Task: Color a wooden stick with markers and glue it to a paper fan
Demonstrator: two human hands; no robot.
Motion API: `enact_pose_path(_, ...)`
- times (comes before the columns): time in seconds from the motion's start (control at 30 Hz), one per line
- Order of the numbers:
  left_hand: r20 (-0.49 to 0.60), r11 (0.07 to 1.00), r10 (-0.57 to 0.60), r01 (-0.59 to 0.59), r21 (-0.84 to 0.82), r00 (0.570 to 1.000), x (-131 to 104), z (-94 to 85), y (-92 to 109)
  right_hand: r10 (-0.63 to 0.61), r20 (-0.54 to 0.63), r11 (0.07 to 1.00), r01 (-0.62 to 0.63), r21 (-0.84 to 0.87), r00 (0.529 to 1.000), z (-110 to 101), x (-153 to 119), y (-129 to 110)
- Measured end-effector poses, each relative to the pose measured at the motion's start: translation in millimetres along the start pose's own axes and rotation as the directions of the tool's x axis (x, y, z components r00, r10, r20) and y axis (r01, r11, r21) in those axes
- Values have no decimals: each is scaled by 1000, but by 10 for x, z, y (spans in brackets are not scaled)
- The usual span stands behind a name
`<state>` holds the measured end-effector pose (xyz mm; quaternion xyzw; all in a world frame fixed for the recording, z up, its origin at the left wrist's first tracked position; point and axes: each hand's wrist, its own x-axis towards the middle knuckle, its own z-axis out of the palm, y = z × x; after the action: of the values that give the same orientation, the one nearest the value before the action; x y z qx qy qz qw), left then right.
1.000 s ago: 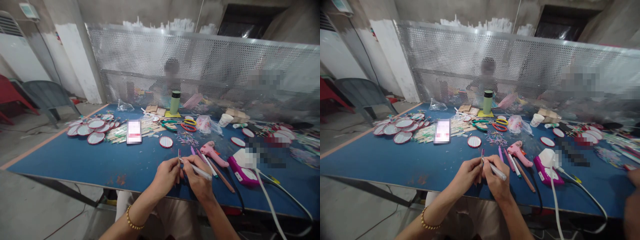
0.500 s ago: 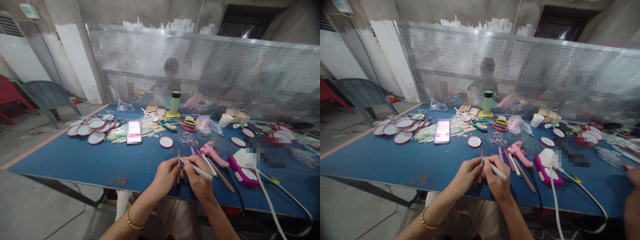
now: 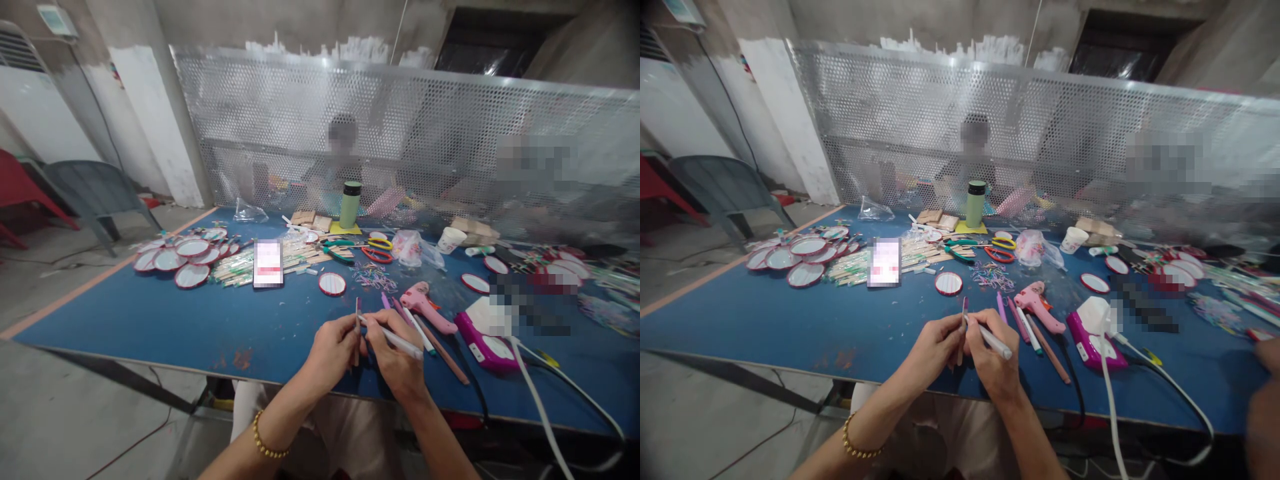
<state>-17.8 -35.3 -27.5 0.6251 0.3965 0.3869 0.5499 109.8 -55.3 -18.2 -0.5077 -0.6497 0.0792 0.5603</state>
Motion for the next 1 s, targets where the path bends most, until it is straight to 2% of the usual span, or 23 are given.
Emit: enact_pose_path(1.0, 17, 1000, 5, -4, -31, 1000, 0, 2, 3, -66, -42, 998, 66, -5, 997, -8, 15, -7)
